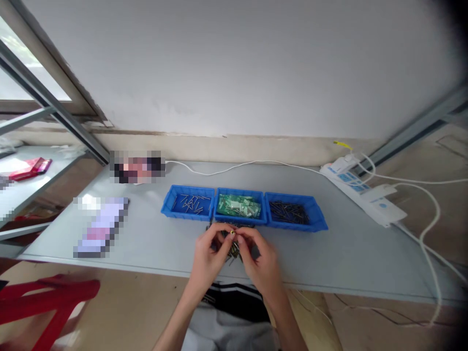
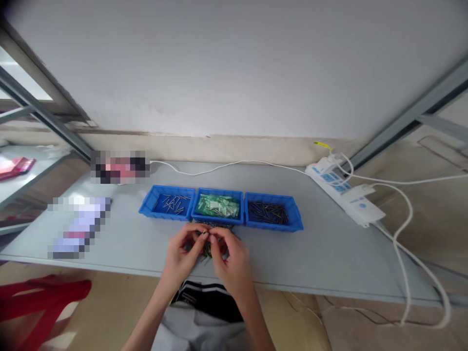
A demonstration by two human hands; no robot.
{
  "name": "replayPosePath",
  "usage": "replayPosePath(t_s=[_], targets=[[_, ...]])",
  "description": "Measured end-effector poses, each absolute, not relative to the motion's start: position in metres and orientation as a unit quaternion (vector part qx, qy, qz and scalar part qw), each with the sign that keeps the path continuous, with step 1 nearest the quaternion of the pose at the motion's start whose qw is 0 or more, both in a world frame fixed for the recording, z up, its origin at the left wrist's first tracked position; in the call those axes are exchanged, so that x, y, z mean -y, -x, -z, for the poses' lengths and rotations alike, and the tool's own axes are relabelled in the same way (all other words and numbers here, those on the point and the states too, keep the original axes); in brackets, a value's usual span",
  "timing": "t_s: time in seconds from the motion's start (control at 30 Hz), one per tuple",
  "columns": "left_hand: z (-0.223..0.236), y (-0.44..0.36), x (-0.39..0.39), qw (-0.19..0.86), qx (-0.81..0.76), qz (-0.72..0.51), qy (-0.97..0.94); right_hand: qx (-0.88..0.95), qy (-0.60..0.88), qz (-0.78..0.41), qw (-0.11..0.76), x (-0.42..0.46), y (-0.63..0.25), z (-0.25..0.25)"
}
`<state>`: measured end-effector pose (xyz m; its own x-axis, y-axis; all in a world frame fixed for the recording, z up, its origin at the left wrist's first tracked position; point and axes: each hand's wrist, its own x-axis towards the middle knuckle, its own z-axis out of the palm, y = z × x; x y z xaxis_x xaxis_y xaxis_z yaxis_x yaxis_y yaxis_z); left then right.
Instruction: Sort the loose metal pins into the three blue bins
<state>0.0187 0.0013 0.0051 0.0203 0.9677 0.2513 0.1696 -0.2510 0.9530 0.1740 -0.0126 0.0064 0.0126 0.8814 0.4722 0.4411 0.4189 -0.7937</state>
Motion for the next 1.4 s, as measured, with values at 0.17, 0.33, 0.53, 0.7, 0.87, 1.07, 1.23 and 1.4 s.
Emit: replayPosePath(t_s=[0.17, 0.33, 0.53, 0.7, 0.87, 1.07, 1.23, 1.4], targets=[[-0.004, -0.018, -0.001, 0.376, -0.474, -0.507, -0.613, 0.664, 0.495, -0.231, 0.511, 0.013, -0.174, -0.006], [-0.002, -0.017, 0.0, 0.374, -0.484, -0.502, -0.612, 0.658, 0.497, -0.231, 0.516, 0.014, -0.172, -0.005], [-0.002, -0.015, 0.0, 0.369, -0.494, -0.49, -0.616, 0.661, 0.48, -0.211, 0.537, 0.013, -0.172, -0.006], [-0.007, -0.016, 0.0, 0.354, -0.496, -0.483, -0.628, 0.666, 0.47, -0.168, 0.555, 0.014, -0.171, -0.008], [-0.011, -0.017, 0.004, 0.355, -0.508, -0.546, -0.564, 0.589, 0.552, -0.051, 0.588, -0.001, -0.202, -0.027], [-0.006, -0.014, 0.008, 0.376, -0.523, -0.609, -0.462, 0.536, 0.661, 0.1, 0.516, -0.019, -0.263, -0.039], [-0.001, -0.013, 0.007, 0.391, -0.529, -0.571, -0.491, 0.691, 0.577, -0.002, 0.435, 0.01, -0.243, -0.013], [-0.001, -0.012, 0.007, 0.393, -0.537, -0.555, -0.5, 0.749, 0.573, -0.044, 0.329, 0.015, -0.222, 0.006]])
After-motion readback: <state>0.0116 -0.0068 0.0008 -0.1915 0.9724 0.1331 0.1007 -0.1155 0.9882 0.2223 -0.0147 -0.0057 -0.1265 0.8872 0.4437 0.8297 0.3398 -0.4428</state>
